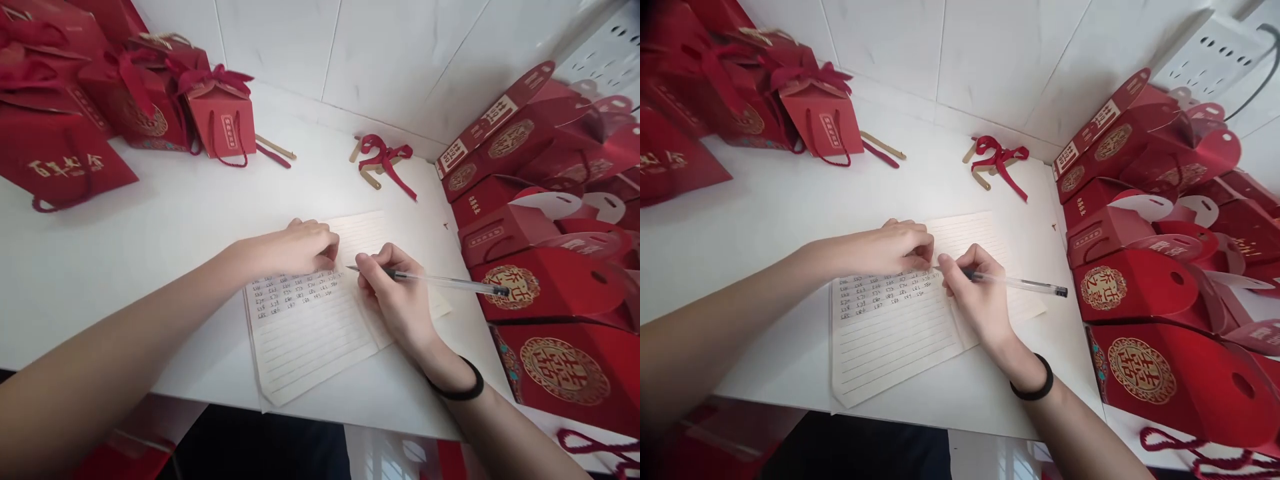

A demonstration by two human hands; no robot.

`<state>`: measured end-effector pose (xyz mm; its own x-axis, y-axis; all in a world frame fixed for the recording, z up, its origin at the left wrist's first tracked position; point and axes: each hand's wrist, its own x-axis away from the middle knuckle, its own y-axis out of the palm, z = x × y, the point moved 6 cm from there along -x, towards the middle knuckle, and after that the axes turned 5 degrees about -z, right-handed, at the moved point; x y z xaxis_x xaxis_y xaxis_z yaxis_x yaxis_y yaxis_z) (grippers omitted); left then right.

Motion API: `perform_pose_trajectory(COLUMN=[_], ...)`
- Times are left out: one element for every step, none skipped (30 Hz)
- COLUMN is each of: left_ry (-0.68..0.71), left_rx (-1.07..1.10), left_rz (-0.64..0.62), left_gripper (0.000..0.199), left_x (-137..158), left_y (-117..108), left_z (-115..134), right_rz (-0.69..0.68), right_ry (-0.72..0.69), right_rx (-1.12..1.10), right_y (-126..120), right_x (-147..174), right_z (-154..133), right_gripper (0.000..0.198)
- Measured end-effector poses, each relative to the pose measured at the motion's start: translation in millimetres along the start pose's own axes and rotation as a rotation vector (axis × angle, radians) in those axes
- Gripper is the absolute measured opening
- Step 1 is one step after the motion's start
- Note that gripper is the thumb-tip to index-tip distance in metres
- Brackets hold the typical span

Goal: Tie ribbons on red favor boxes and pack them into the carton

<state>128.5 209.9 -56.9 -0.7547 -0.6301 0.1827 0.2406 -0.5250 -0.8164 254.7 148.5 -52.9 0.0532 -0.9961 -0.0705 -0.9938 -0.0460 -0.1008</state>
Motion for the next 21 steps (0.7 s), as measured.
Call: perform_pose_trajectory(left_ry=[-0.004,-0.017,-0.036,-0.057,-0.08,-0.101,-0.115,-0.117,-0.114,-0.113,-0.115,-0.12,-0.124,-0.131,-0.137,-0.143,-0.148,-0.15,-0.148,-0.141,-0.133], left_rx=[0.01,0.018,0.02,0.015,0.003,-0.013,-0.025,-0.03,-0.029,-0.022,-0.014,-0.007,-0.001,0.002,0.004,0.005,0.005,0.003,0.0,-0.004,-0.006], left_rz=[-0.022,-0.041,-0.051,-0.05,-0.038,-0.019,0.0,0.013,0.022,0.026,0.029,0.03,0.031,0.031,0.029,0.027,0.027,0.03,0.033,0.039,0.043], left_gripper=[0.015,0.016,0.018,0.021,0.024,0.027,0.028,0.028,0.027,0.026,0.025,0.025,0.024,0.024,0.024,0.025,0.025,0.026,0.026,0.027,0.027], left_x=[0.8,1.7,2.4,2.8,3.1,3.0,2.7,2.2,1.6,1.1,0.7,0.4,0.2,0.2,0.1,0.1,0.1,0.1,0.0,-0.2,-0.4], left_y=[1.0,2.0,2.7,3.0,3.1,3.1,3.4,4.2,5.1,6.2,7.0,7.5,7.8,7.9,7.9,8.0,7.9,7.9,7.9,8.0,8.2], left_z=[1.4,2.4,3.2,3.9,4.3,4.6,4.9,5.4,5.7,5.7,5.3,4.9,4.5,4.3,4.2,4.1,4.0,4.0,4.0,4.1,4.3], right_rz=[-0.022,-0.039,-0.046,-0.045,-0.04,-0.036,-0.034,-0.036,-0.041,-0.046,-0.05,-0.054,-0.057,-0.057,-0.058,-0.061,-0.065,-0.069,-0.074,-0.078,-0.082], right_ry=[-0.018,-0.033,-0.043,-0.051,-0.054,-0.059,-0.069,-0.081,-0.091,-0.097,-0.101,-0.102,-0.102,-0.105,-0.11,-0.115,-0.121,-0.127,-0.131,-0.133,-0.13], right_rx=[0.047,0.097,0.149,0.195,0.237,0.271,0.3,0.33,0.358,0.382,0.401,0.416,0.43,0.444,0.456,0.466,0.472,0.473,0.471,0.469,0.466], right_y=[3.4,6.1,7.7,8.4,8.8,8.9,9.2,9.8,10.5,11.3,11.8,12.3,12.6,12.7,12.8,13.0,13.1,13.2,13.3,13.3,13.3], right_x=[1.3,2.3,3.0,3.4,3.6,3.7,3.7,3.6,3.5,3.3,3.1,2.9,2.8,2.7,2.7,2.9,3.1,3.4,3.7,3.9,4.0], right_z=[-0.2,0.2,1.0,1.8,2.6,2.9,2.6,1.8,1.0,0.3,-0.3,-0.7,-1.0,-1.3,-1.7,-2.1,-2.4,-2.6,-2.9,-3.0,-2.8], right_gripper=[0.037,0.036,0.036,0.037,0.037,0.036,0.036,0.035,0.034,0.033,0.032,0.032,0.031,0.031,0.03,0.03,0.031,0.031,0.031,0.031,0.032])
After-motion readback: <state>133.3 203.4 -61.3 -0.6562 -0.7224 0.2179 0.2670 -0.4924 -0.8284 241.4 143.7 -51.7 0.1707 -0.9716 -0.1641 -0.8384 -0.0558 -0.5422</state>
